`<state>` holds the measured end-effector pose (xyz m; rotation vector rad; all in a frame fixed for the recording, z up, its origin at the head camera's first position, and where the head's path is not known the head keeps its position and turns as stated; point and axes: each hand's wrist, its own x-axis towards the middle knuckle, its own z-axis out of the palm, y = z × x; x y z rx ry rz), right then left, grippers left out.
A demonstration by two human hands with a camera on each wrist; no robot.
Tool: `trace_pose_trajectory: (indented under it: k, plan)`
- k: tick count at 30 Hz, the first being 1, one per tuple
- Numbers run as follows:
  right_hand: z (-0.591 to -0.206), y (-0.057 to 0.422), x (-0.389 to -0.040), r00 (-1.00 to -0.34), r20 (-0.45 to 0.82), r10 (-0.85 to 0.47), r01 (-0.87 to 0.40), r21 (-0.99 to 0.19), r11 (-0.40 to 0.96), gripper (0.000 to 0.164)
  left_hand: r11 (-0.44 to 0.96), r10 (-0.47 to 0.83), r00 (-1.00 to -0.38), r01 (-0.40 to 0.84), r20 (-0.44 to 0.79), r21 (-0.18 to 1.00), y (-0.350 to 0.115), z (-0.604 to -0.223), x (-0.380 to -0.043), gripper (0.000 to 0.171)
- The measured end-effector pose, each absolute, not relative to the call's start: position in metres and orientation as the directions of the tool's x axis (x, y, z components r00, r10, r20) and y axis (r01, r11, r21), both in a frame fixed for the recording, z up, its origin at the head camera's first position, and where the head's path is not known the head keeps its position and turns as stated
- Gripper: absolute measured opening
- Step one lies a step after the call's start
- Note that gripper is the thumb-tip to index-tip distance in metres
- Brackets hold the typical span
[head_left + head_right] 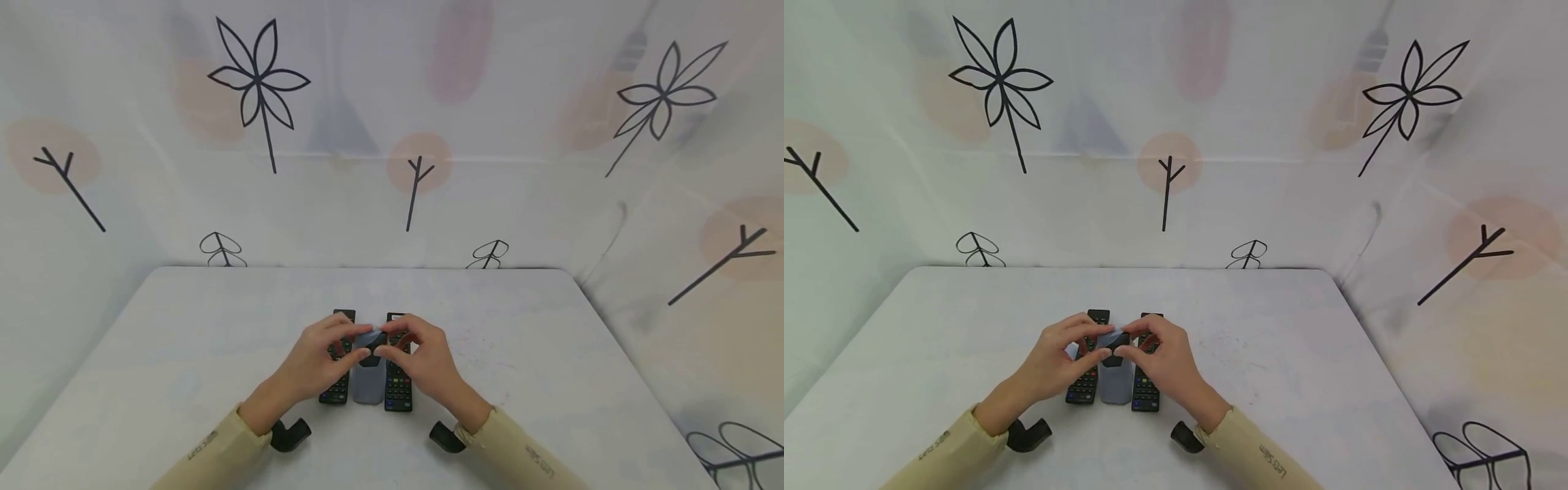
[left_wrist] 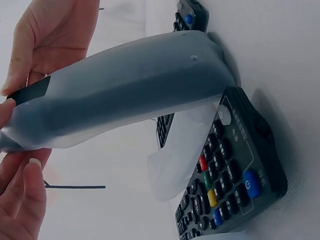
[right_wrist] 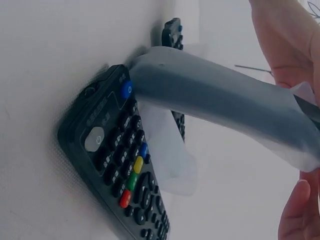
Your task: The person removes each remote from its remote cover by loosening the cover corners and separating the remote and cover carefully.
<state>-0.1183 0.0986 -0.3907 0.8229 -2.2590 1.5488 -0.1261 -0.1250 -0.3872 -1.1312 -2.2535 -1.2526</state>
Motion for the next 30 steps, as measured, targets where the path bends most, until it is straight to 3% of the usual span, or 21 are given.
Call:
trace_pose_trajectory:
  k: [10, 17, 24, 30]
  plan:
    - [-0.392, 0.098, -0.122, -0.762, 0.566, -0.315, -0.644, -0.714, 0.274, 0.031, 0.325, 0.562, -0.542, 0.839, 0.624, 0.436, -0.129, -0.38, -0.131, 0.039]
    - [-0.393, 0.099, -0.124, -0.723, 0.605, -0.333, -0.686, -0.681, 0.254, 0.032, 0.279, 0.667, -0.399, 0.917, 0.629, 0.285, -0.136, -0.37, -0.14, 0.042]
    - [-0.394, 0.099, -0.124, -0.719, 0.611, -0.332, -0.691, -0.678, 0.249, 0.033, 0.318, 0.66, -0.355, 0.93, 0.661, 0.182, -0.132, -0.368, -0.139, 0.037]
    - [-0.393, 0.097, -0.124, -0.739, 0.597, -0.311, -0.671, -0.694, 0.262, 0.032, 0.443, 0.677, -0.334, 0.897, 0.656, 0.0, -0.127, -0.365, -0.133, 0.039]
